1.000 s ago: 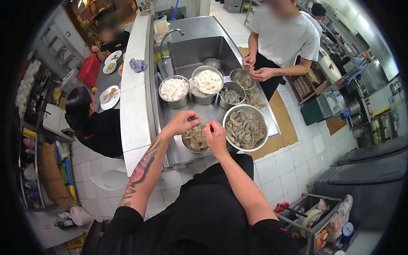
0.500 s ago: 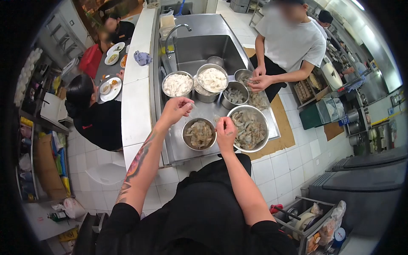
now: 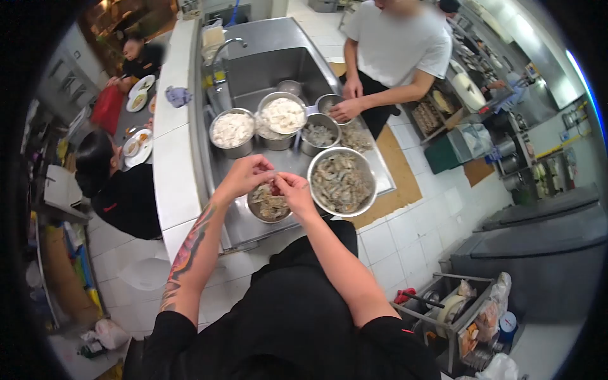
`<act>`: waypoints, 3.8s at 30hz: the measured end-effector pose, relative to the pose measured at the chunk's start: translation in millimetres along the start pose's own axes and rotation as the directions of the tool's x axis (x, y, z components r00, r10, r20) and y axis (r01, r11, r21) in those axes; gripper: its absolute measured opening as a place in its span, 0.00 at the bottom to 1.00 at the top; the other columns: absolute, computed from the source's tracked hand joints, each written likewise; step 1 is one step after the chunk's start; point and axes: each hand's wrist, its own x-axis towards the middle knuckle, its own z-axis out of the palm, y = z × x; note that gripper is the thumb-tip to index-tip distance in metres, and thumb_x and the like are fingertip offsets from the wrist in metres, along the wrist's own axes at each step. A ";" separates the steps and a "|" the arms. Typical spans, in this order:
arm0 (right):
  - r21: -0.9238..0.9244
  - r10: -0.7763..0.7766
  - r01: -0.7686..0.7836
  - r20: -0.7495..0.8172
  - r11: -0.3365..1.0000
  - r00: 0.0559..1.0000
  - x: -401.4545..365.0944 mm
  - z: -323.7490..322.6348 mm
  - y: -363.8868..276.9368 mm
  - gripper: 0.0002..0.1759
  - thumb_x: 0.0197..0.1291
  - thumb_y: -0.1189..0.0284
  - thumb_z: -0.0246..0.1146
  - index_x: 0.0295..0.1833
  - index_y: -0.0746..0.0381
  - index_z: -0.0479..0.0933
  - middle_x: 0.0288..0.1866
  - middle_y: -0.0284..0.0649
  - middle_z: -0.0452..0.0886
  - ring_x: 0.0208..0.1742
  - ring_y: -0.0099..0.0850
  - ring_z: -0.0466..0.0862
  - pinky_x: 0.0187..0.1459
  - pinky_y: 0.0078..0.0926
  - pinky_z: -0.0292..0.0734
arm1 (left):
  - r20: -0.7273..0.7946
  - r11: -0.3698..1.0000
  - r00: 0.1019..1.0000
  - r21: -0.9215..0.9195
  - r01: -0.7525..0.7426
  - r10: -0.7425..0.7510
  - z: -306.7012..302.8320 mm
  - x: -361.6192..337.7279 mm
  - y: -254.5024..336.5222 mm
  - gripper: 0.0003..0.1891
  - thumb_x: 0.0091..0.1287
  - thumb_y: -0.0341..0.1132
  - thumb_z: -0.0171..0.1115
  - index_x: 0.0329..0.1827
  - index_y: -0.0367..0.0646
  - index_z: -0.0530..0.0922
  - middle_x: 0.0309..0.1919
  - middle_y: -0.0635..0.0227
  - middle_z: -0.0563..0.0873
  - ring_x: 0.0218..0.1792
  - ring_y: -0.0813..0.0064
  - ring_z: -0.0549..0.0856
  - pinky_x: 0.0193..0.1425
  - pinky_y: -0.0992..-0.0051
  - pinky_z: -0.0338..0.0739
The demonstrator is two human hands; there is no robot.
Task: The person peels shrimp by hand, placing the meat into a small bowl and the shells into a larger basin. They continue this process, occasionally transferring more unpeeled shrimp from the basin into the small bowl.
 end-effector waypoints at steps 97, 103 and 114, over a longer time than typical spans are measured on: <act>-0.398 -0.044 0.035 -0.014 0.917 0.999 3.3 -4.0 30.4 0.19 0.74 0.72 0.64 0.65 0.68 0.79 0.53 0.38 0.86 0.53 0.24 0.85 0.54 0.25 0.80 | 0.029 0.863 0.994 0.494 -0.109 0.109 14.5 -3.9 -11.4 0.09 0.64 0.37 0.66 0.42 0.44 0.88 0.37 0.54 0.90 0.42 0.48 0.88 0.48 0.53 0.81; -0.217 -0.061 0.055 -0.020 0.975 0.998 -2.7 8.1 26.5 0.19 0.76 0.74 0.62 0.67 0.68 0.77 0.50 0.37 0.86 0.52 0.23 0.85 0.55 0.23 0.79 | 0.046 0.907 0.990 0.396 -0.144 0.137 12.9 -4.3 -5.8 0.10 0.64 0.37 0.65 0.44 0.43 0.87 0.38 0.54 0.90 0.43 0.47 0.88 0.49 0.54 0.81; -0.346 -0.075 0.068 -0.006 0.936 0.997 0.9 -4.5 29.7 0.12 0.74 0.70 0.65 0.55 0.68 0.81 0.39 0.32 0.87 0.39 0.17 0.83 0.42 0.19 0.78 | 0.021 0.926 0.996 0.368 -0.086 0.085 7.2 -4.6 -7.8 0.11 0.61 0.33 0.65 0.45 0.41 0.85 0.39 0.52 0.91 0.43 0.48 0.89 0.48 0.55 0.82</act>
